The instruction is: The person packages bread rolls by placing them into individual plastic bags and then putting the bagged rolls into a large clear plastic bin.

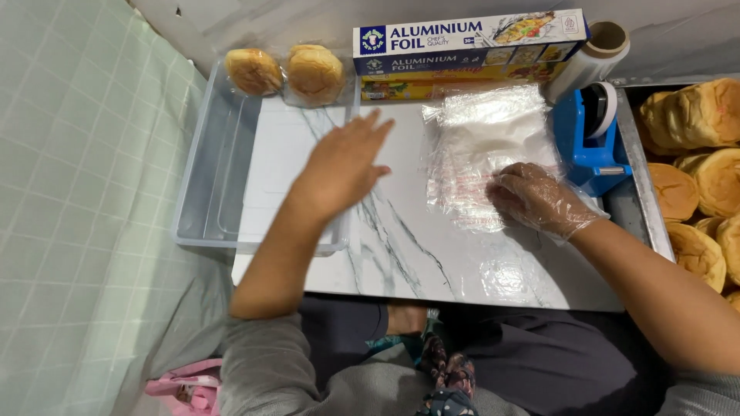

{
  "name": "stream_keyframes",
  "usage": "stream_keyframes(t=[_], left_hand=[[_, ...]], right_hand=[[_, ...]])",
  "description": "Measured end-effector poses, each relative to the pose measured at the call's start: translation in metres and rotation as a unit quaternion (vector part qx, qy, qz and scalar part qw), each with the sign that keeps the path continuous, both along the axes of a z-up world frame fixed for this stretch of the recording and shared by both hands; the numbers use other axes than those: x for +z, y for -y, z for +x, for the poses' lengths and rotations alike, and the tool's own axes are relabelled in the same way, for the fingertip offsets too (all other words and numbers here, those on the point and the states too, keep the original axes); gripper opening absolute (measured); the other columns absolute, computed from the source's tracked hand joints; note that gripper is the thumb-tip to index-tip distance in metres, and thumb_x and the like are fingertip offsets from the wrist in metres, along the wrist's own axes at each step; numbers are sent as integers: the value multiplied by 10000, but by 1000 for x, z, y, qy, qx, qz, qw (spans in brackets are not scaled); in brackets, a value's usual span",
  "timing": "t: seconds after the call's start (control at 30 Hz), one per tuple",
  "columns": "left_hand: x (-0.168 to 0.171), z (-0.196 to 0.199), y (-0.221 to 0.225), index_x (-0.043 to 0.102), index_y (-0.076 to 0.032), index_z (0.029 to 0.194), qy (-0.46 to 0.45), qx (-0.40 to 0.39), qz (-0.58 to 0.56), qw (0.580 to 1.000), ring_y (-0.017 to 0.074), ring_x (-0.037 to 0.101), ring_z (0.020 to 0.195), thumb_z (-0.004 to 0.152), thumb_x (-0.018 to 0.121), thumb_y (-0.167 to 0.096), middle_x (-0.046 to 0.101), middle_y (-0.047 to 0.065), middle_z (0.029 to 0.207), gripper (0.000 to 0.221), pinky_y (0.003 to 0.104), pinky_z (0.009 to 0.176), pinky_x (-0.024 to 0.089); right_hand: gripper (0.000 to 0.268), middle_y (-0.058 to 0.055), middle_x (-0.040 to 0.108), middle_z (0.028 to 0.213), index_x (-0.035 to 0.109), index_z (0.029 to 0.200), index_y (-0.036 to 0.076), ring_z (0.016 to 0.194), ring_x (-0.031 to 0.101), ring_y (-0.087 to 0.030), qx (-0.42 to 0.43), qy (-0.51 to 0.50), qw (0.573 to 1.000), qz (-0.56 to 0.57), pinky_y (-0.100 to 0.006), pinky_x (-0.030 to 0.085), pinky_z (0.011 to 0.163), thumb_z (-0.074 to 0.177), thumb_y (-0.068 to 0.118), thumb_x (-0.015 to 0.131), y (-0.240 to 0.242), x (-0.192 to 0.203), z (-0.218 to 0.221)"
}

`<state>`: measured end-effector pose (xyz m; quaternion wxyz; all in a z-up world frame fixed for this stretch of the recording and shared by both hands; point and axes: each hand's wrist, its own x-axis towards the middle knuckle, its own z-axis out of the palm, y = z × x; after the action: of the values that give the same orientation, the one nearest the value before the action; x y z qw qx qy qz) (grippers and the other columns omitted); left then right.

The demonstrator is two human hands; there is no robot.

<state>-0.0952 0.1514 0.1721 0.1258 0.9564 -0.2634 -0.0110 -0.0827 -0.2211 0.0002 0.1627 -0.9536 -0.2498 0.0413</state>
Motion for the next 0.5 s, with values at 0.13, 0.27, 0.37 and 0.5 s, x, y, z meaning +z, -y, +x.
stream_keyframes(t=[0.13,0.27,0.37,0.5], left_hand=[[-27,-39,50,413,-25,1546,0,-125,-47,991,518,444,1395,943,690,-200,436,302,1546,686,693,1092,345],[-92,-20,115,500,-28,1457,41,-206,-134,969,447,555,1348,940,661,-17,580,256,1425,542,600,1080,436],[-175,36,158,493,-69,1478,77,-178,-157,968,424,466,1438,962,641,-18,544,204,1494,539,649,1182,310],[-188,51,154,381,-60,1562,49,-144,-117,981,405,313,1538,906,767,-192,390,205,1618,772,664,1237,198]], right_hand=[[428,-114,636,1340,682,1277,133,1296,593,-315,-3,17,999,-40,-416,516,1067,888,303,740,-5,-3,2],[469,-59,611,1399,700,1247,166,1347,563,-266,-23,35,994,-98,-385,510,1080,806,301,786,-10,-18,10],[599,-95,620,1374,657,1300,146,1334,577,-291,-20,100,986,-135,-417,500,1096,751,318,825,3,-28,16],[583,-95,596,1412,627,1266,131,1337,575,-292,-24,116,988,-98,-414,495,1090,749,323,817,9,-13,10]])
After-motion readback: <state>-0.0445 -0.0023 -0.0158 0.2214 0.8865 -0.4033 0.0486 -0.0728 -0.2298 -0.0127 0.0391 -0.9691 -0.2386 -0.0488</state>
